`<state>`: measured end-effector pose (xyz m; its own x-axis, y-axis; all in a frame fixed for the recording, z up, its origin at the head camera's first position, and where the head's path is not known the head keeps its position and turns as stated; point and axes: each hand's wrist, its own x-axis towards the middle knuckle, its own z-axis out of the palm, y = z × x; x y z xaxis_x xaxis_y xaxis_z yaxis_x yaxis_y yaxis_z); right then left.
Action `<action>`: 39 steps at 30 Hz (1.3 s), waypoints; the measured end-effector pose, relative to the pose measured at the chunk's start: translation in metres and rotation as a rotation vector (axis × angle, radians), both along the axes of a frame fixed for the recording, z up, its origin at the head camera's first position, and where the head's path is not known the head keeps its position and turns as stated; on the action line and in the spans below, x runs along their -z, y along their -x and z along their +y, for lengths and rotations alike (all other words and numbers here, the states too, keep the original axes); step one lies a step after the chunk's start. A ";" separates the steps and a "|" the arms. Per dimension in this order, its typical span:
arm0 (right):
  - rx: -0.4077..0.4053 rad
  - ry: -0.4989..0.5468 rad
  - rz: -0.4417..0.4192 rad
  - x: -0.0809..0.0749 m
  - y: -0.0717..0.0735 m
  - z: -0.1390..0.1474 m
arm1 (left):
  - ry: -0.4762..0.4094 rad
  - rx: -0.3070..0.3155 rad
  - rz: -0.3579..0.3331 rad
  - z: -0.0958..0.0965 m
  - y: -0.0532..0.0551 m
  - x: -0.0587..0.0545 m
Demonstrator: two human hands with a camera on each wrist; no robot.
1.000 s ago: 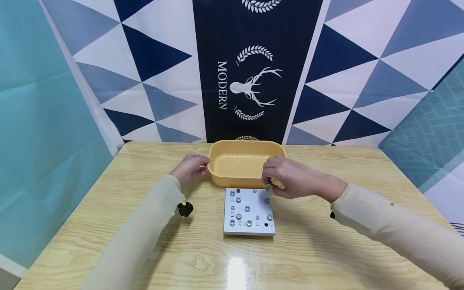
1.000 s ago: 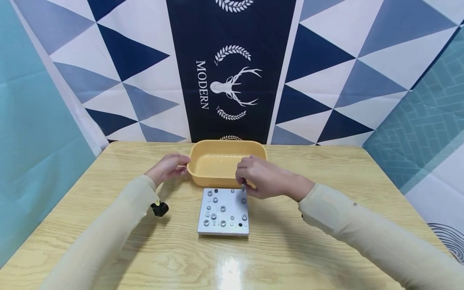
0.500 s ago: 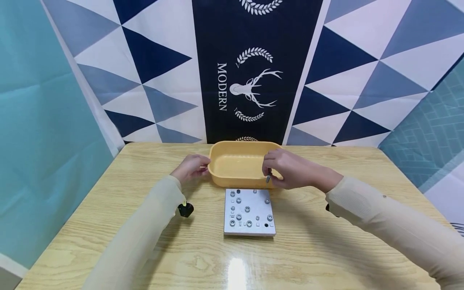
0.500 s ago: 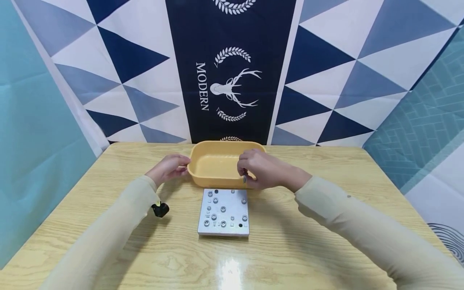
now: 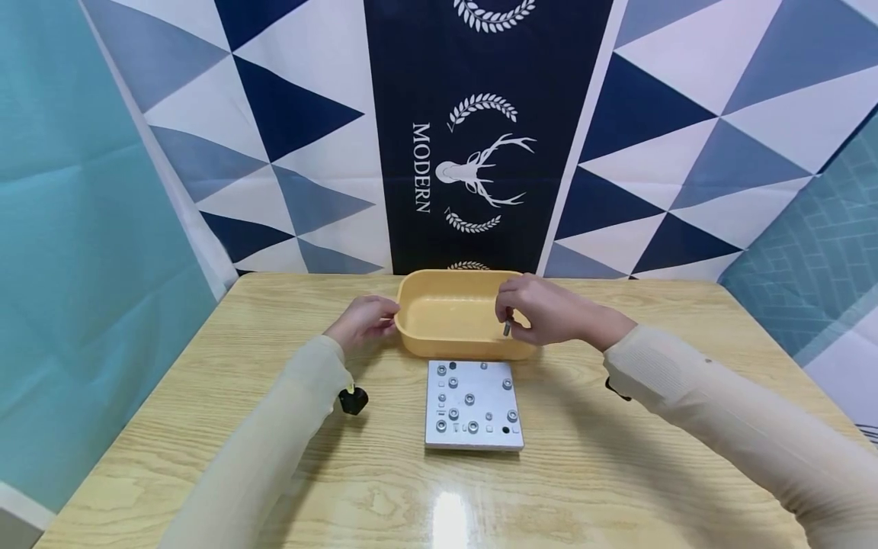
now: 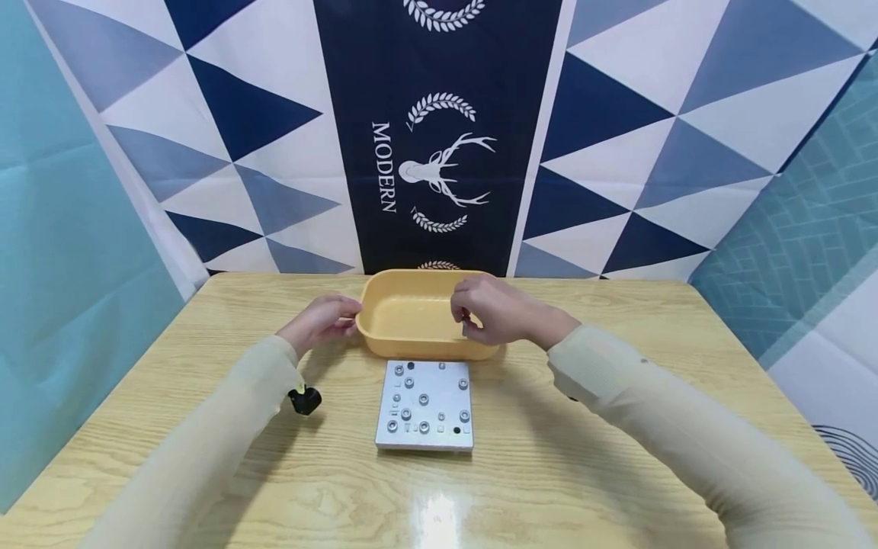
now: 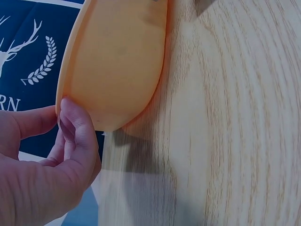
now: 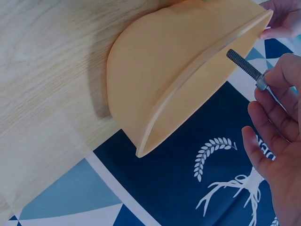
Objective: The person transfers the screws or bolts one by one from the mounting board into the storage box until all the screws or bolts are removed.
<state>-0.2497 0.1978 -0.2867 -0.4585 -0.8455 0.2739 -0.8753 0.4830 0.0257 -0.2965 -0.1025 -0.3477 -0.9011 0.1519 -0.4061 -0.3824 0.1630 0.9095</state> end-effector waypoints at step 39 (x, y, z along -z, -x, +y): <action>0.042 -0.160 -0.065 0.000 0.059 -0.033 | 0.000 -0.035 0.003 0.006 -0.012 0.000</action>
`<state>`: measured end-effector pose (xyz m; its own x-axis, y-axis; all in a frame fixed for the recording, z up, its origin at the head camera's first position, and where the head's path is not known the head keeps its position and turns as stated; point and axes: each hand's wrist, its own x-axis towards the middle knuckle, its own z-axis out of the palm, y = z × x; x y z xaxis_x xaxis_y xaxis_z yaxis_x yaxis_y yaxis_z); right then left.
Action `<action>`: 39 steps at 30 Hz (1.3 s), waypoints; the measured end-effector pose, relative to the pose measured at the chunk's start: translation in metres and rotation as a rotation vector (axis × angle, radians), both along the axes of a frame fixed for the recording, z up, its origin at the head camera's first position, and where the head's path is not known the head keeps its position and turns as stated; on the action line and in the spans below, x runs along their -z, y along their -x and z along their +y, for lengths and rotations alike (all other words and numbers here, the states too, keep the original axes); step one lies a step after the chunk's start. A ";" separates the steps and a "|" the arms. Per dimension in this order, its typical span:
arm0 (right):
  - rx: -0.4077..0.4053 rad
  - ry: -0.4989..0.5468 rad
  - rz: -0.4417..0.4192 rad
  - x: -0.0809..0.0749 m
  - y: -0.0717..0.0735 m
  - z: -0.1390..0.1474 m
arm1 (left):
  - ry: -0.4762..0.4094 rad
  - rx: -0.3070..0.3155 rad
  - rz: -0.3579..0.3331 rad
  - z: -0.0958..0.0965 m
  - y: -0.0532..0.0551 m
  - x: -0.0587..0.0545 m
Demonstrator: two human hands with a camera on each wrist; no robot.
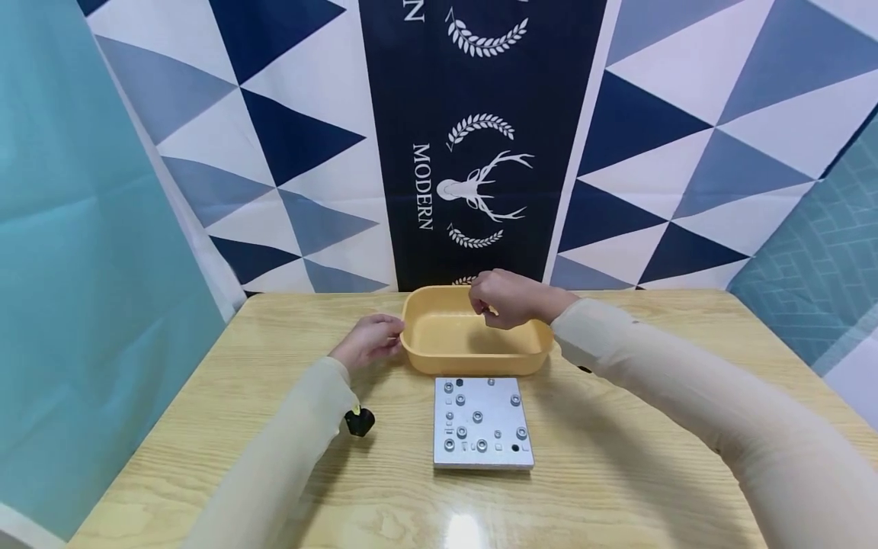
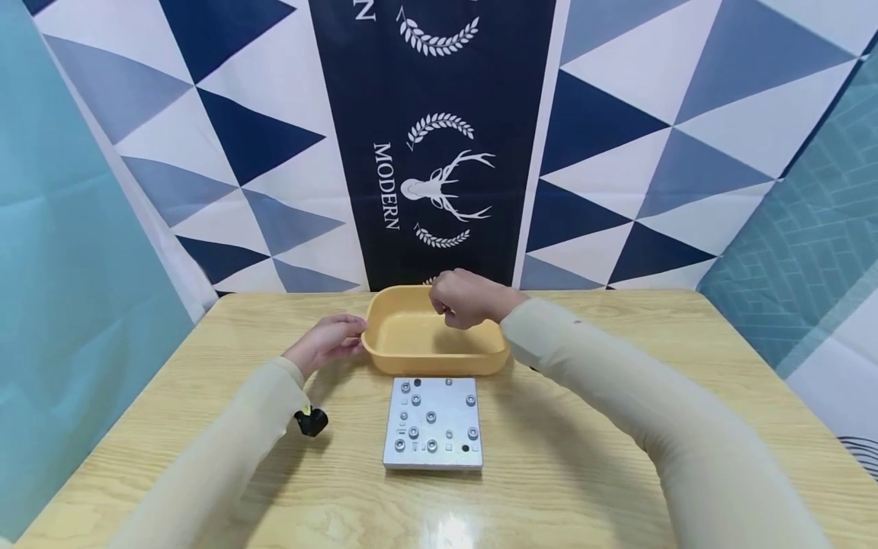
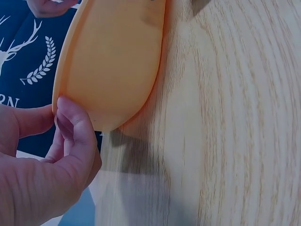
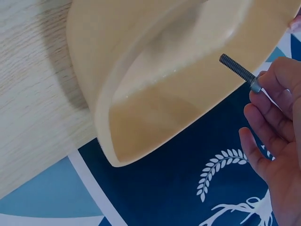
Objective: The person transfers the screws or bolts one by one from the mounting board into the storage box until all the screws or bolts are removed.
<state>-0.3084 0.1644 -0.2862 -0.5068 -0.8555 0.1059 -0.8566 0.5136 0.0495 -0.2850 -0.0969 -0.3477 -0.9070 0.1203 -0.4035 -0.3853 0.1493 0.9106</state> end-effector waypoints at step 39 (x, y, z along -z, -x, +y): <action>-0.032 0.045 0.115 0.005 -0.016 0.012 | 0.025 -0.027 -0.006 0.002 0.000 -0.001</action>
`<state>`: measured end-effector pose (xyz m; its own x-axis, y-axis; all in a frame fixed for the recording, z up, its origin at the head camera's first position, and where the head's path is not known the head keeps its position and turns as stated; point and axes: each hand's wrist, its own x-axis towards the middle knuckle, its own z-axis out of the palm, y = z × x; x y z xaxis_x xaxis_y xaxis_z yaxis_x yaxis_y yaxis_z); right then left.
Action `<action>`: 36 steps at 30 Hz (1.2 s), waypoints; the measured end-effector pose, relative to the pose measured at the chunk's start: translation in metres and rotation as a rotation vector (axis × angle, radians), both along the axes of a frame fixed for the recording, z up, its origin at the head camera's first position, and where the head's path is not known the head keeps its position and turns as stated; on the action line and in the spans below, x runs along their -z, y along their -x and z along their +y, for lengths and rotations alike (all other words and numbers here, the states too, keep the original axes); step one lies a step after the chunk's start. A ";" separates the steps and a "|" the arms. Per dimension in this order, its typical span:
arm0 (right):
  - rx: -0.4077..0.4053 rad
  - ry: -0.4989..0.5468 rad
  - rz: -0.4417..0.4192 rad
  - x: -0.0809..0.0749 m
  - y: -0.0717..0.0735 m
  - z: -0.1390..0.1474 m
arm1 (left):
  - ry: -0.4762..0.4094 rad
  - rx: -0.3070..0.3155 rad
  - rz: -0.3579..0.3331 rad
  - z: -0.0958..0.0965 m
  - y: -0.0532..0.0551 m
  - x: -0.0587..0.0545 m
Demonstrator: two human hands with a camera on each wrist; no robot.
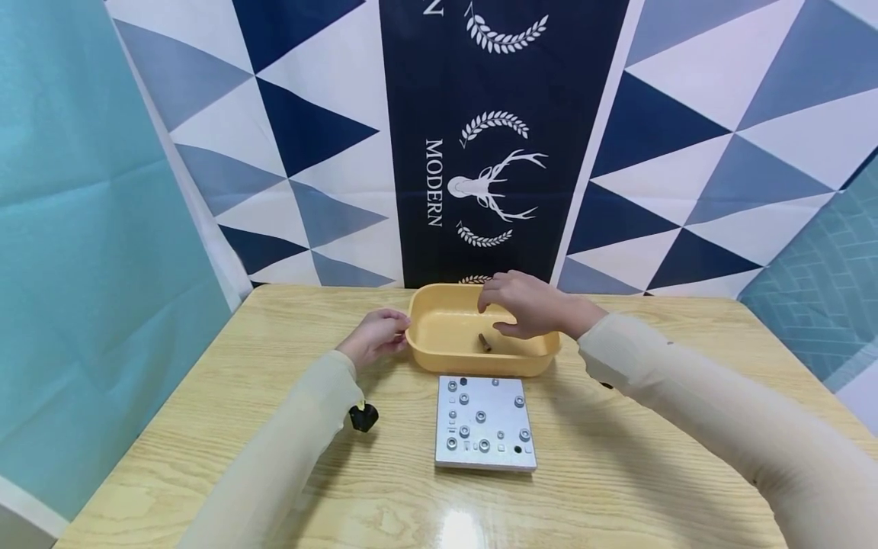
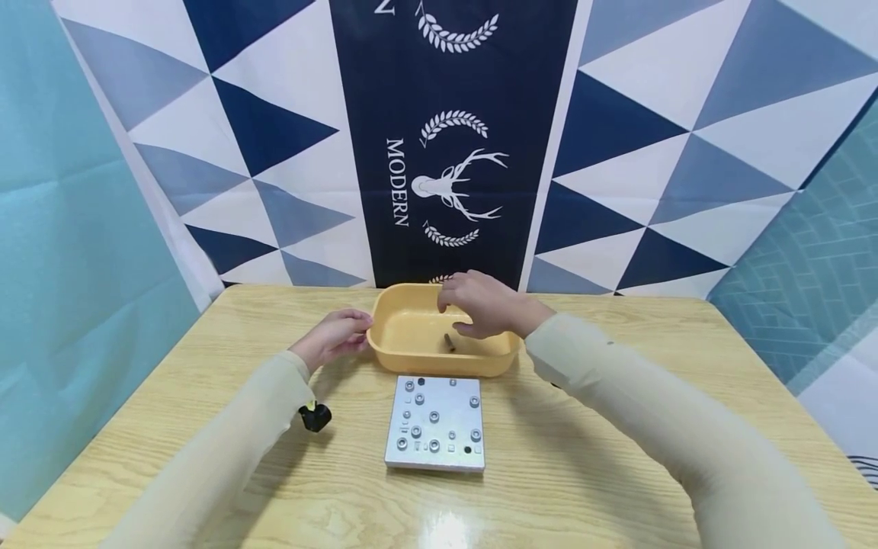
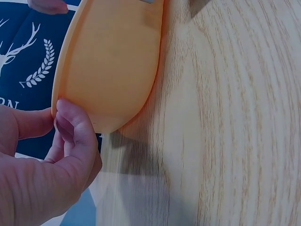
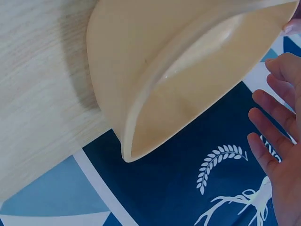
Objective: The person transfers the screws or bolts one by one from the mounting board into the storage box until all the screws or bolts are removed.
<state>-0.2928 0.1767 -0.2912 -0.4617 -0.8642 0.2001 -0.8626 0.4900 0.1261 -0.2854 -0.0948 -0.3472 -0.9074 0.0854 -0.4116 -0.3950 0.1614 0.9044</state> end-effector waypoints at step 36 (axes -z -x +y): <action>-0.178 0.067 0.058 0.011 -0.067 0.008 | 0.007 0.000 0.008 0.000 0.003 0.002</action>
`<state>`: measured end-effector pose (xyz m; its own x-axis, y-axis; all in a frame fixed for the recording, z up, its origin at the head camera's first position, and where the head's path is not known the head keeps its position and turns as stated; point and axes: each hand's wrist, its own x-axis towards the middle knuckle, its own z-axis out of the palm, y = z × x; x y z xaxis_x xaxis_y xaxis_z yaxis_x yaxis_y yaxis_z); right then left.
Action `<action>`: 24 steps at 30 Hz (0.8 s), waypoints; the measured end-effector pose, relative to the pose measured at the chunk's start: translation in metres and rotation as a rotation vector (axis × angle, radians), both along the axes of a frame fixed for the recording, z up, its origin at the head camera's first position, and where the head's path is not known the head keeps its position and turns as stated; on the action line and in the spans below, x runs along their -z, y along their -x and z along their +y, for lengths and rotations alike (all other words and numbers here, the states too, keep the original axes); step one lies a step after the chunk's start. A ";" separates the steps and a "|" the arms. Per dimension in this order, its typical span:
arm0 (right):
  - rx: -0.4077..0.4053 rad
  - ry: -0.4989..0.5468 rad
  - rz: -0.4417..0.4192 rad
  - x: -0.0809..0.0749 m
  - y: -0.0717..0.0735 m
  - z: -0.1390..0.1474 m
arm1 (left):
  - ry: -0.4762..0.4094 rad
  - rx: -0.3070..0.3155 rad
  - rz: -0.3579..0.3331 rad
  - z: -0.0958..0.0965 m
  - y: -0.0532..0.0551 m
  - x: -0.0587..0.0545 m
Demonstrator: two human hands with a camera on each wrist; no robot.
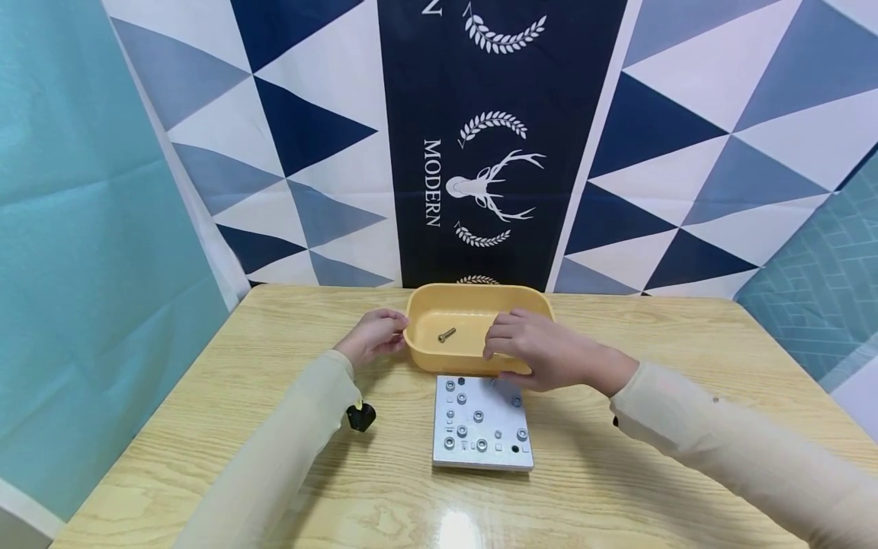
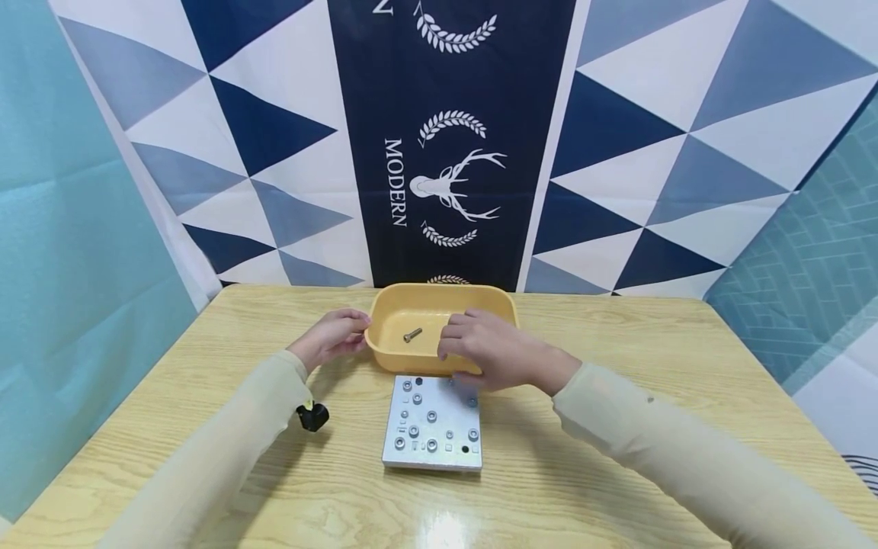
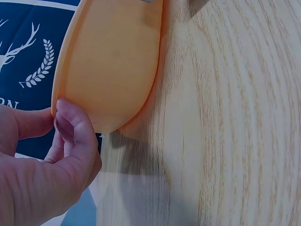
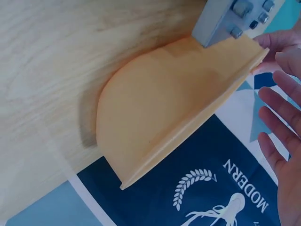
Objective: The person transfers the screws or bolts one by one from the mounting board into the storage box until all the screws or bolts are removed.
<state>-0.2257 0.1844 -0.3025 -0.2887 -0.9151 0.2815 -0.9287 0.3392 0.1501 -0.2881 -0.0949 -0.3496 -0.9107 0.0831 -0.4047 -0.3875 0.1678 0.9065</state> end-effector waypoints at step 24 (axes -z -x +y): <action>-0.070 0.009 -0.006 0.015 -0.029 0.001 | 0.008 0.011 -0.017 -0.002 0.002 -0.001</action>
